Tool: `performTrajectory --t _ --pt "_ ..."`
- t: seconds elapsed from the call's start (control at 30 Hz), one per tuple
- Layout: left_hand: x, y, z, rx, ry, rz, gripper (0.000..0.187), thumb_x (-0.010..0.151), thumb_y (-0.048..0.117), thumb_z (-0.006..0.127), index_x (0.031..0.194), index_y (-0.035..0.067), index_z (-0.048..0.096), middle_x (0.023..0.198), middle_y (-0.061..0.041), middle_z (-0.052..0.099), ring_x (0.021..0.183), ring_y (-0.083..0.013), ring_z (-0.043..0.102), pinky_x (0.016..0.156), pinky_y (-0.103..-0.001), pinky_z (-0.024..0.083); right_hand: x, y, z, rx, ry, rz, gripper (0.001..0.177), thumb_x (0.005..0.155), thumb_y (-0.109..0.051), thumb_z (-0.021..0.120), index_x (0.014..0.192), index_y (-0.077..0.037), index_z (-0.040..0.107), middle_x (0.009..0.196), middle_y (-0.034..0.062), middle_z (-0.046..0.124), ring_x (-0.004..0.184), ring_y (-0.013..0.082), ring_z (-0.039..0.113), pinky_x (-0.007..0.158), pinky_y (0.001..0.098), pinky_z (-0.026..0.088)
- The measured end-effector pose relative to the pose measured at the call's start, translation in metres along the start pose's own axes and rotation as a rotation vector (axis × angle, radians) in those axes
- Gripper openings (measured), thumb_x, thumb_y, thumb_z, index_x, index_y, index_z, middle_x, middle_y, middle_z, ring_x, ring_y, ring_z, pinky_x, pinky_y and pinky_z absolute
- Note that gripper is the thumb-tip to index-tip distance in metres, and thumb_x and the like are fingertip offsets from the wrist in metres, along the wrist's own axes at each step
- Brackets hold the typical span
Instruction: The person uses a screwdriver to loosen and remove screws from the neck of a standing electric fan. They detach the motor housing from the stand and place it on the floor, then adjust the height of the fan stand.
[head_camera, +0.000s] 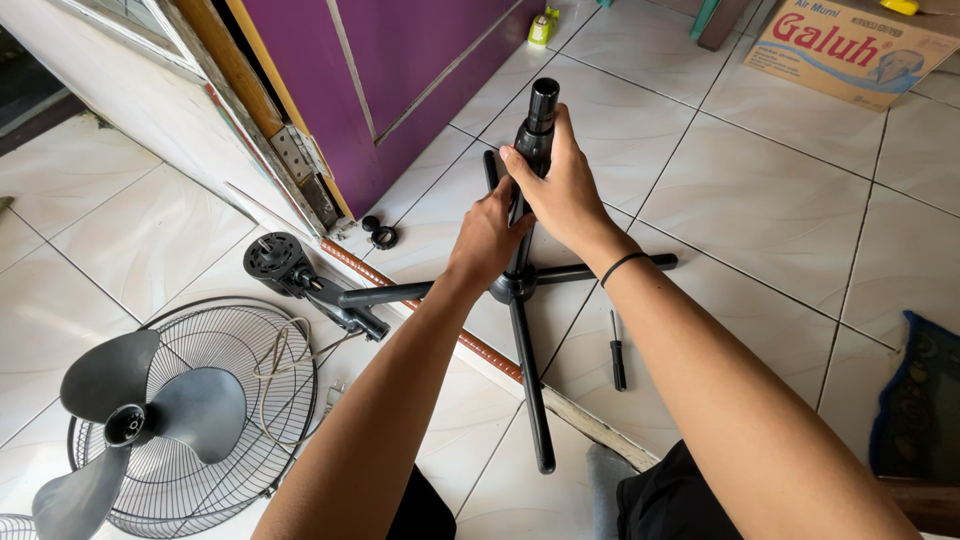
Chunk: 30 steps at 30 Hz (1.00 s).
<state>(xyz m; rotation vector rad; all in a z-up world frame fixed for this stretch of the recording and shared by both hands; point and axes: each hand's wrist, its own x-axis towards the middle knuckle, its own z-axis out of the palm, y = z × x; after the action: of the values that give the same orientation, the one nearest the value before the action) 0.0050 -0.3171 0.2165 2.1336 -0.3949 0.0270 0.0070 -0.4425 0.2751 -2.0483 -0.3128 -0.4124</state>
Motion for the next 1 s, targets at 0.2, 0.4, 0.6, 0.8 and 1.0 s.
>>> performTrajectory --t 0.2,0.4,0.6,0.8,1.0 --pt "-0.003 0.003 -0.001 -0.020 0.006 0.037 0.048 0.090 0.014 0.072 0.131 0.003 0.050 0.102 -0.024 0.072 0.094 -0.0444 0.069 0.080 -0.051 0.053 -0.003 -0.001 -0.008 -0.159 -0.009 -0.009 0.046 0.102 -0.036 0.074 0.117 -0.005 0.044 0.084 0.0075 0.061 0.080 0.0235 0.067 0.074 0.0401 0.056" --pt "-0.005 0.001 0.002 -0.008 0.012 0.015 0.044 0.091 0.018 0.071 0.126 0.002 0.049 0.101 -0.023 0.071 0.094 -0.0440 0.069 0.080 -0.052 0.053 -0.004 -0.004 -0.004 -0.108 0.005 -0.031 0.047 0.103 -0.035 0.067 0.126 -0.004 0.040 0.090 0.0095 0.067 0.084 0.0243 0.072 0.075 0.0397 0.056" --pt "-0.004 -0.002 0.003 -0.023 -0.016 0.013 0.054 0.094 0.028 0.070 0.134 0.004 0.043 0.103 -0.026 0.071 0.099 -0.0463 0.068 0.084 -0.052 0.052 -0.004 0.000 -0.019 -0.150 -0.012 -0.156 0.047 0.105 -0.035 0.076 0.119 -0.003 0.044 0.091 0.0100 0.066 0.087 0.0247 0.069 0.080 0.0382 0.056" --pt "-0.003 0.005 -0.001 -0.144 0.065 0.208 0.060 0.092 0.019 0.070 0.140 0.004 0.037 0.112 -0.024 0.071 0.103 -0.0451 0.067 0.083 -0.051 0.053 -0.002 -0.003 -0.023 -0.108 -0.020 -0.197 0.038 0.106 -0.033 0.078 0.110 -0.003 0.053 0.090 0.0073 0.067 0.087 0.0187 0.067 0.084 0.0353 0.056" --pt "0.001 0.009 -0.001 -0.104 0.072 0.115 0.054 0.093 0.014 0.070 0.139 0.004 0.043 0.107 -0.023 0.073 0.100 -0.0424 0.070 0.085 -0.051 0.054 -0.001 -0.007 -0.018 -0.274 0.019 -0.042 0.035 0.102 -0.034 0.076 0.109 -0.005 0.058 0.082 0.0052 0.069 0.072 0.0197 0.068 0.068 0.0363 0.054"
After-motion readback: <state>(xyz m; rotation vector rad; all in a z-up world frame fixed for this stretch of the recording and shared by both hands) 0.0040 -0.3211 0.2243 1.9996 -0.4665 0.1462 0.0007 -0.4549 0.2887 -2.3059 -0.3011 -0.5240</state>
